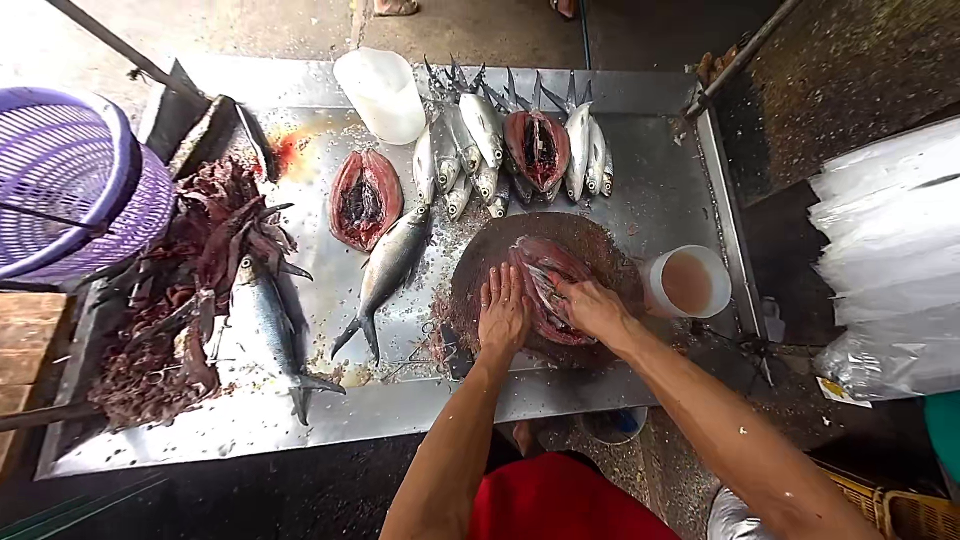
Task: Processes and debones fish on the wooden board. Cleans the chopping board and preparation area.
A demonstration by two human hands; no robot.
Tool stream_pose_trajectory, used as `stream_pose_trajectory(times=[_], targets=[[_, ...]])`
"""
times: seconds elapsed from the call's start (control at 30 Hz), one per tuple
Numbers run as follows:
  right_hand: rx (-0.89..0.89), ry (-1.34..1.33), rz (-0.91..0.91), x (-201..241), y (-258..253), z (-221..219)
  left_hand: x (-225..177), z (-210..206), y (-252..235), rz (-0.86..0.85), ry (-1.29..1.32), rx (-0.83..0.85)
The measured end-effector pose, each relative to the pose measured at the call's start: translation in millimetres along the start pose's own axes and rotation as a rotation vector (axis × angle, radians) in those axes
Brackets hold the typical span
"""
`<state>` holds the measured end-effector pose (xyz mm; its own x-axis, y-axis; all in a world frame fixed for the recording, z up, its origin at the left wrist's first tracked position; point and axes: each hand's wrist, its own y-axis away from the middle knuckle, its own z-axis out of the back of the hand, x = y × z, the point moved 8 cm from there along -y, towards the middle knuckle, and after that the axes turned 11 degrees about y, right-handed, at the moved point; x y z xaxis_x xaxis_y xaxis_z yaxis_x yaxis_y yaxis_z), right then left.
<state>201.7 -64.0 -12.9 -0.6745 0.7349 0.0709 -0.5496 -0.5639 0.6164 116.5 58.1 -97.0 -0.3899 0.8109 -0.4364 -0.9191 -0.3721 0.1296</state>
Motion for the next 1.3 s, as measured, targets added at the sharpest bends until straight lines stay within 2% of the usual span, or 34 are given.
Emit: stream_pose_trajectory(times=[0.1,0.17,0.2,0.3,0.37,0.47,0.6,0.77,0.9,1.07,1.2,1.3], targets=[[0.028,0.085,-0.045,20.6,43.6,12.2,2.2,9.1,3.9,-0.021,0.134,-0.052],[0.022,0.078,-0.084,26.9,67.3,22.2,-1.6,21.3,-1.0,-0.109,0.228,-0.118],[0.018,0.047,-0.107,24.1,78.6,24.2,-5.9,26.4,-5.6,-0.144,0.218,-0.096],[0.008,-0.136,-0.204,-15.7,111.5,17.0,-21.1,34.7,-23.4,-0.181,0.106,0.098],[-0.085,-0.257,-0.27,-58.0,123.3,7.3,-24.5,37.7,-31.0,-0.18,0.036,0.18],[-0.284,-0.318,-0.419,-104.9,115.4,-9.8,-24.1,36.7,-21.2,-0.209,0.012,0.201],[-0.415,-0.207,-0.511,-109.9,71.2,-42.1,-18.4,51.2,34.6,-0.2,0.248,-0.039],[-0.43,-0.177,-0.44,-69.7,60.1,-61.5,35.9,92.1,134.7,-0.069,0.407,-0.324],[-0.393,-0.289,-0.419,-42.8,71.8,-62.8,98.1,115.4,195.2,0.167,0.476,-0.442],[-0.406,-0.281,-0.536,-37.2,57.2,-47.8,165.7,115.4,209.4,0.37,0.579,-0.501],[-0.293,-0.188,-0.541,-36.2,33.7,-42.5,196.2,121.1,216.7,0.405,0.618,-0.435],[-0.217,-0.238,-0.594,-35.7,20.4,-46.6,227.3,127.8,223.3,0.41,0.621,-0.428]])
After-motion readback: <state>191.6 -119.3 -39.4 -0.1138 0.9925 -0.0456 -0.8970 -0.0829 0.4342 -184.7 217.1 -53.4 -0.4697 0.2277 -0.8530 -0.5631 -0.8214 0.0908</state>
